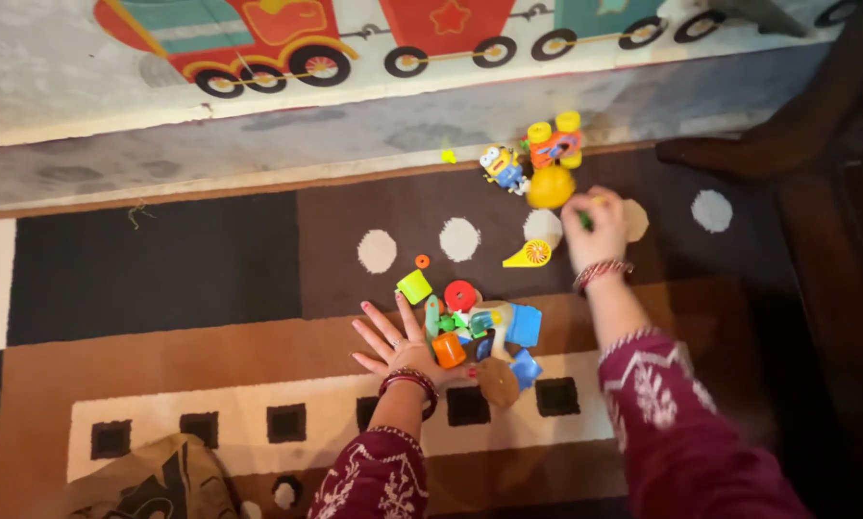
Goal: Picking up various plastic toys and blocks from a rug, placing them in a paper shopping bag, and سپس sorting them onto a headboard shelf.
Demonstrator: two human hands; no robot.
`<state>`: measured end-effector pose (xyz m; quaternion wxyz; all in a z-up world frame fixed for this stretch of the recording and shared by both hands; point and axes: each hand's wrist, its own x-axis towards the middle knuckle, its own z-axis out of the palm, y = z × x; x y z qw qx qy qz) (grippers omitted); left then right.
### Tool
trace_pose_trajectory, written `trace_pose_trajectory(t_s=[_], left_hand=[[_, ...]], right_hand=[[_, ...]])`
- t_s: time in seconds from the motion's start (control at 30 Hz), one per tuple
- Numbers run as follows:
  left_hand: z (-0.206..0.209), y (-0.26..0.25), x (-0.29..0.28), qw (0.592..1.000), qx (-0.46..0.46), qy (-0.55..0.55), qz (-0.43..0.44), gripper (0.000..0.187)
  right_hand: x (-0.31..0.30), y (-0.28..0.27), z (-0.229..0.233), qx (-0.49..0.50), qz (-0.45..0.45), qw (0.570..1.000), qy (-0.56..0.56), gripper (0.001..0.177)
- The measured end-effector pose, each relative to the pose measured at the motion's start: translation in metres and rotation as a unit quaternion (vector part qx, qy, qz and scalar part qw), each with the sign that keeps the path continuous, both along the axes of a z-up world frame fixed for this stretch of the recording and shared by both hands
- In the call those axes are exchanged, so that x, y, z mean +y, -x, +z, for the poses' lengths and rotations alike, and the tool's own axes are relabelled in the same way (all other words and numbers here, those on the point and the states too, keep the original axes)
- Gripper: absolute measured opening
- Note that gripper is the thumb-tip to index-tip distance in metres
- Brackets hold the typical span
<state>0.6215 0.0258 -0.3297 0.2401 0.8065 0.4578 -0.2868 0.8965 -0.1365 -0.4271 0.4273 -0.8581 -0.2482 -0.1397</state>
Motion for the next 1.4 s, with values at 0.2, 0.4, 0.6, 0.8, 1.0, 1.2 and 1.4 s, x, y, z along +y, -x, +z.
trace_pose_trajectory(t_s=[0.2, 0.4, 0.6, 0.8, 1.0, 1.2, 1.4], left_hand=[[0.005, -0.001, 0.002, 1.000, 0.003, 0.013, 0.004, 0.174], [0.009, 0.000, -0.001, 1.000, -0.009, 0.016, 0.009, 0.172], [0.015, -0.002, 0.001, 1.000, 0.003, 0.022, 0.010, 0.174], [0.010, -0.003, -0.001, 1.000, 0.006, 0.021, 0.007, 0.173], [0.009, 0.000, -0.001, 1.000, 0.011, 0.023, 0.008, 0.173], [0.007, -0.001, 0.000, 1.000, 0.001, 0.023, 0.010, 0.172], [0.003, -0.002, 0.002, 0.999, -0.006, 0.031, 0.016, 0.166]], right_hand=[[0.022, 0.096, 0.052, 0.029, 0.135, 0.989, -0.050, 0.012], [0.051, -0.031, 0.021, 0.015, -0.082, 0.985, -0.148, 0.060], [0.081, -0.054, 0.042, 0.203, 0.039, 0.977, 0.059, 0.065], [0.048, 0.046, 0.065, 0.073, 0.261, 0.957, 0.100, 0.056], [0.045, 0.031, 0.077, 0.195, 0.253, 0.947, 0.024, 0.030], [0.125, -0.048, 0.029, 0.087, -0.007, 0.996, 0.000, 0.039], [0.162, -0.042, 0.018, 0.054, -0.099, 0.992, 0.056, 0.036]])
